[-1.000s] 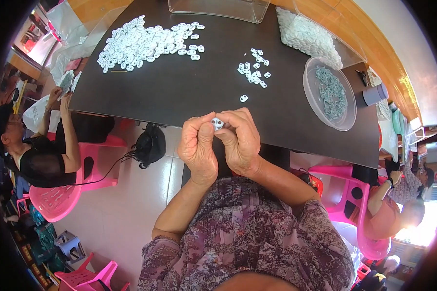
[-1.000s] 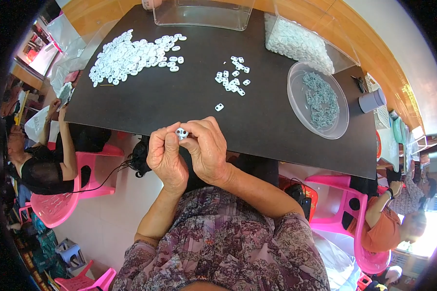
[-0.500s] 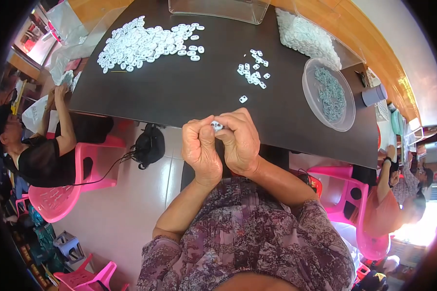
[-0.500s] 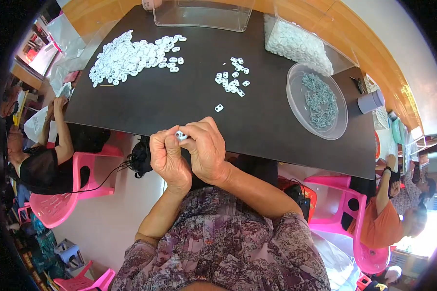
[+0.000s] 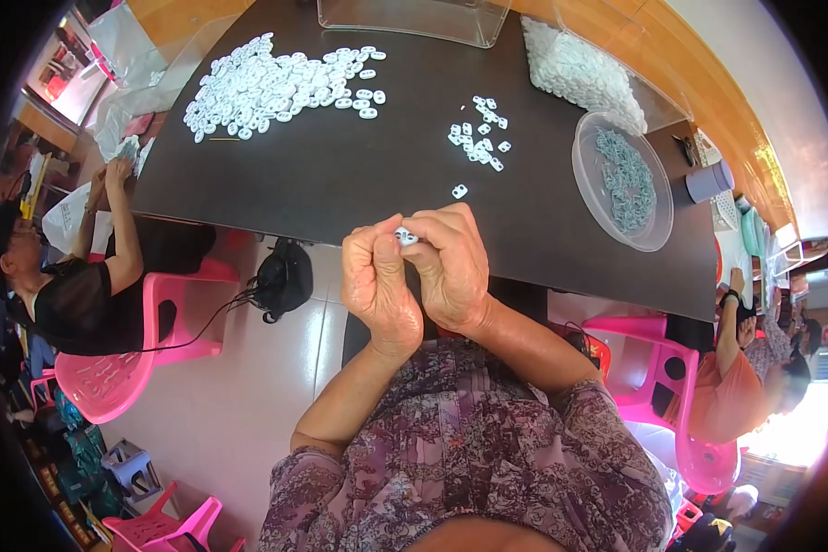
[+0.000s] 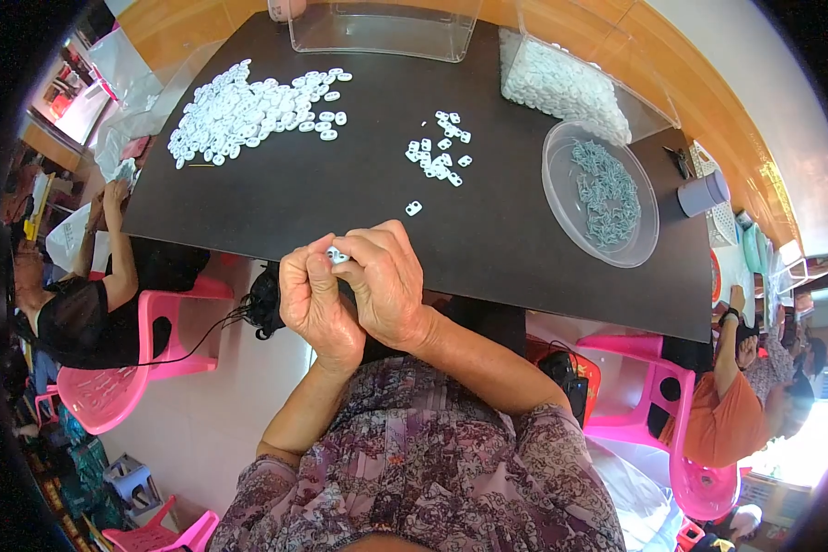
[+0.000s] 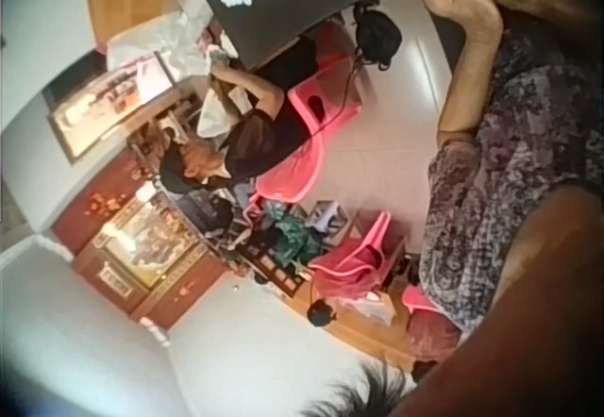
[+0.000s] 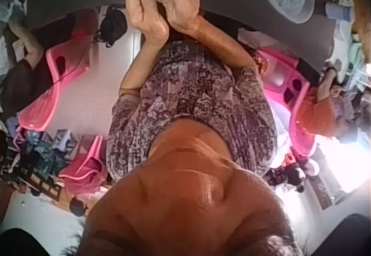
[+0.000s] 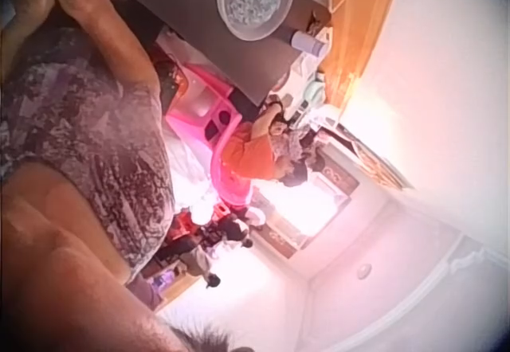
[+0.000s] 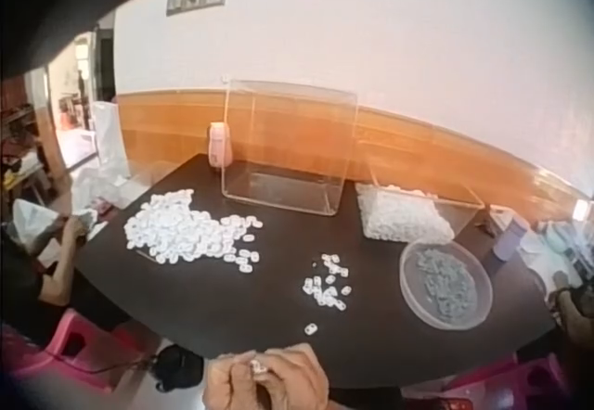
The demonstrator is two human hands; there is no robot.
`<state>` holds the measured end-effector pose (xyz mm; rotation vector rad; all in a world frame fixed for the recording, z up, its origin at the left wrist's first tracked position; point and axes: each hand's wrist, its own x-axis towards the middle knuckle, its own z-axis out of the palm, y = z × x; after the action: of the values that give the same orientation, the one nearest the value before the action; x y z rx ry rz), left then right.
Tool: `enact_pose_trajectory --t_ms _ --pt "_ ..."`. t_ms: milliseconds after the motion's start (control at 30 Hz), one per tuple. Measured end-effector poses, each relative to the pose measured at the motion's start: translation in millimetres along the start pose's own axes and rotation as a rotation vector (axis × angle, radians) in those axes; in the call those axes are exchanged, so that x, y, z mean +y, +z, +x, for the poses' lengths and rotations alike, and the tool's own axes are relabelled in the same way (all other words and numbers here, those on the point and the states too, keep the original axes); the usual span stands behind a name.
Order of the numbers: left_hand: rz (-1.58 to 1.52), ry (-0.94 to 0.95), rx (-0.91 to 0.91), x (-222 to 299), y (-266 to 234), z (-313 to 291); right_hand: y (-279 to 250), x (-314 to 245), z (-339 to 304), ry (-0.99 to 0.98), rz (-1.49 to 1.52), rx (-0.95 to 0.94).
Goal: Manually assembling small white plastic components by inserting blue pins into designated holes.
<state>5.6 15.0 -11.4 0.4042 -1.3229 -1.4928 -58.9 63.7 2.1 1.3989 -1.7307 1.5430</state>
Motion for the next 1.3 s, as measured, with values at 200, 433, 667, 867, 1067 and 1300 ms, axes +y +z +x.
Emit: enact_pose_trajectory --t_ms 200,433,667,867,1067,1300 --pt "-0.076 -0.083 -0.082 3.3 1.5 1.9 -12.5 4.4 4.8 -0.015 -0.063 -0.019" --pt "-0.069 -0.261 -0.230 7.6 6.2 0.9 -42.4 21.3 14.7 0.043 -0.091 -0.004" --pt "0.106 -0.267 -0.349 -4.2 6.5 5.9 -130.9 79.2 99.6 0.239 -0.458 0.134" --pt "0.457 0.024 -0.421 -11.4 15.7 24.8 -187.9 172.2 158.3 0.128 -0.832 0.052" --pt "0.841 0.473 -0.564 -27.9 37.0 42.6 -197.2 210.3 155.8 0.069 -1.116 -0.066" --pt "0.984 0.525 -0.735 -38.0 50.1 54.9 -194.4 193.1 153.7 -0.104 -1.050 -0.034"
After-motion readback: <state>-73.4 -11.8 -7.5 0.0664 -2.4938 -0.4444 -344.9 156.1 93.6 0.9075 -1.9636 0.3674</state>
